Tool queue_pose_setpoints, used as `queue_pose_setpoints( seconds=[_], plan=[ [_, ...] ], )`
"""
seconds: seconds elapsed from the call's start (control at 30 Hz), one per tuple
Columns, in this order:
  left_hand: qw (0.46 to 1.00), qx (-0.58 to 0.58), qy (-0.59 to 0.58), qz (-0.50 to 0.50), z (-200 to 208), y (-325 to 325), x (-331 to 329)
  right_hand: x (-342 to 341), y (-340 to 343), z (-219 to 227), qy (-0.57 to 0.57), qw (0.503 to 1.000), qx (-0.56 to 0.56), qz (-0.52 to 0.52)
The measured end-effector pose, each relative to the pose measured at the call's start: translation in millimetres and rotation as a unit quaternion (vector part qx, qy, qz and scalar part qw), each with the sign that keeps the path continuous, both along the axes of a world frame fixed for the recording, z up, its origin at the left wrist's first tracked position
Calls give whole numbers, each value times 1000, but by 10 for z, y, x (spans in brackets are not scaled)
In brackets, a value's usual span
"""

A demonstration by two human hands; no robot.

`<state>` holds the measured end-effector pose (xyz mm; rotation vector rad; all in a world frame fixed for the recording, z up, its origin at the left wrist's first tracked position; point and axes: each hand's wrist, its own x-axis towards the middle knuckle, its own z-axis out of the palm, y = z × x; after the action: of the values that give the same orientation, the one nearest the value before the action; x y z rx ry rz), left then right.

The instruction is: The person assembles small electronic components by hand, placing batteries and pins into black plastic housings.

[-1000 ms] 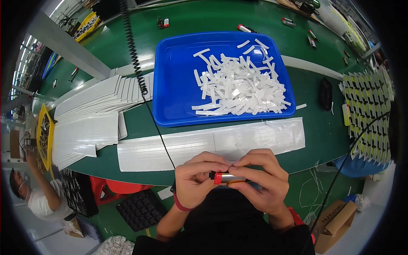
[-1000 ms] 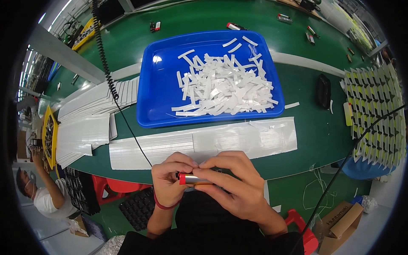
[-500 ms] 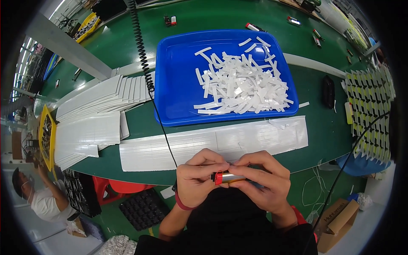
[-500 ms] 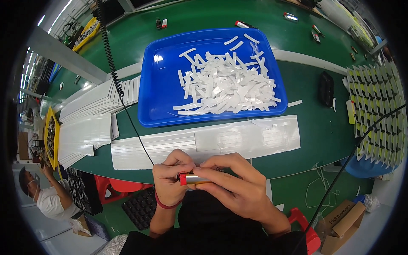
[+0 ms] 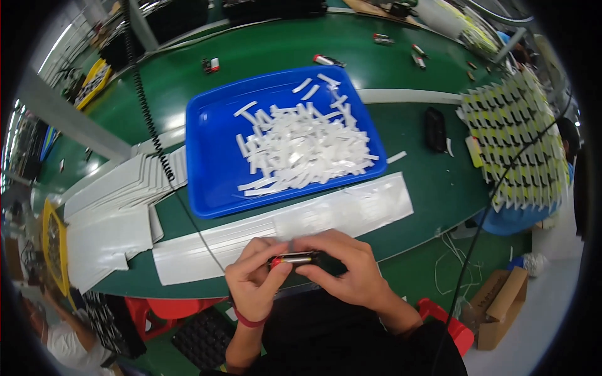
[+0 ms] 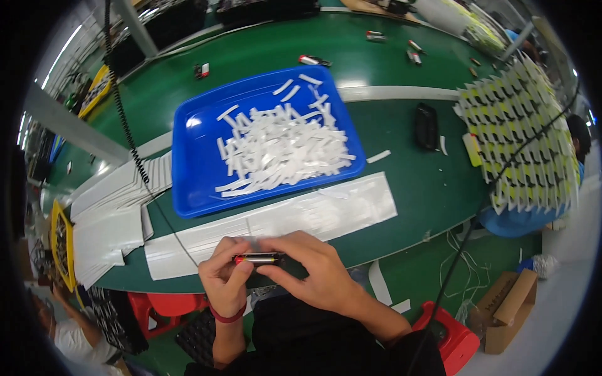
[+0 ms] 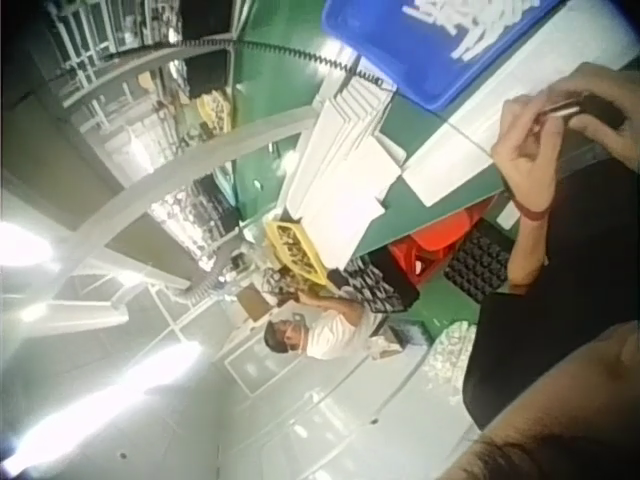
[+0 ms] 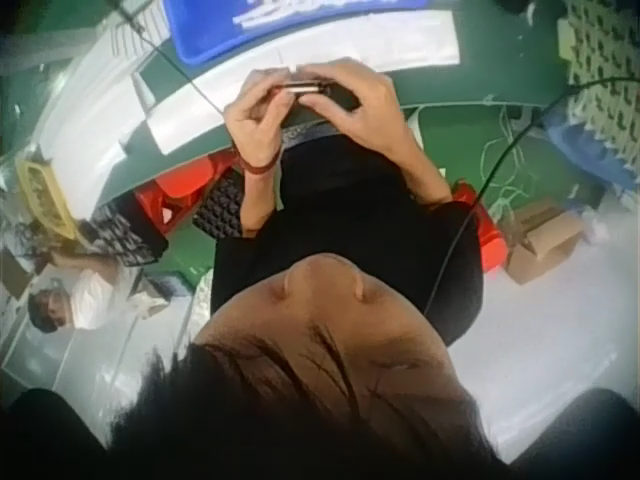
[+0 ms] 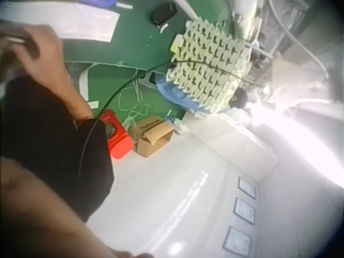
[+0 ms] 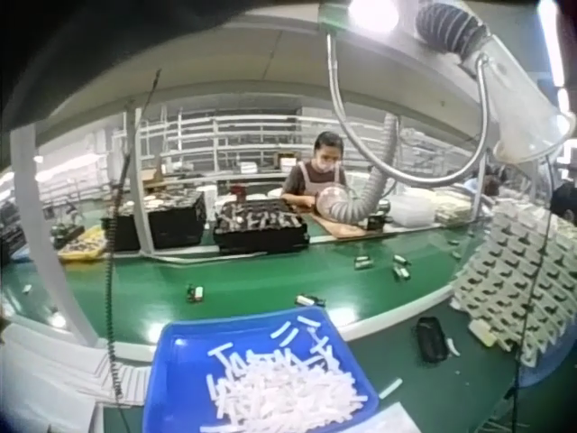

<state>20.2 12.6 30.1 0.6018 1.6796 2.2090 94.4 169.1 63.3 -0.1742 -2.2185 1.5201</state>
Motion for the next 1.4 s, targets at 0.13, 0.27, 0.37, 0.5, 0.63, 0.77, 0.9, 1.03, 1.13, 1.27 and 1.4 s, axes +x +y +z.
queue_pose_setpoints(
  seconds=[0.13, 0.27, 0.37, 0.5, 0.63, 0.77, 0.9, 1.03, 1.13, 1.27, 1.4],
  plan=[
    [996, -9, 38, -76, -49, -26, -44, 44, 234, 83, -142, 981, -17, 130],
    [996, -32, -29, -75, 80, 98, 16, -6, 585, 393, -276, 944, 39, 179],
    [997, -51, 16, -63, 86, 133, -17, -157, 1251, 416, -241, 962, -19, 130],
    [990, -100, 66, -78, 42, 114, -42, -798, 2299, 450, -286, 957, 2, -41],
    [988, -109, 79, -78, 58, 107, -39, -1566, 3106, 272, -75, 978, -110, -162],
    [987, -120, 82, -74, 79, 120, -37, -2140, 3463, -78, -77, 961, 120, -236],
    [984, -142, 91, -65, 56, 103, -48, -2550, 3027, -368, -159, 915, 322, -181],
    [984, -141, 89, -68, 70, 122, -42, -2596, 2979, -336, -223, 897, 345, -162],
    [984, -138, 95, -65, 64, 126, -44, -2493, 2831, -208, -233, 816, 490, -198],
    [984, -131, 98, -76, 75, 147, -37, -2115, 2716, 52, -200, 832, 468, -221],
    [986, -116, 99, -71, 71, 126, -35, -1473, 2192, 292, -4, 991, 115, -63]
  ],
)
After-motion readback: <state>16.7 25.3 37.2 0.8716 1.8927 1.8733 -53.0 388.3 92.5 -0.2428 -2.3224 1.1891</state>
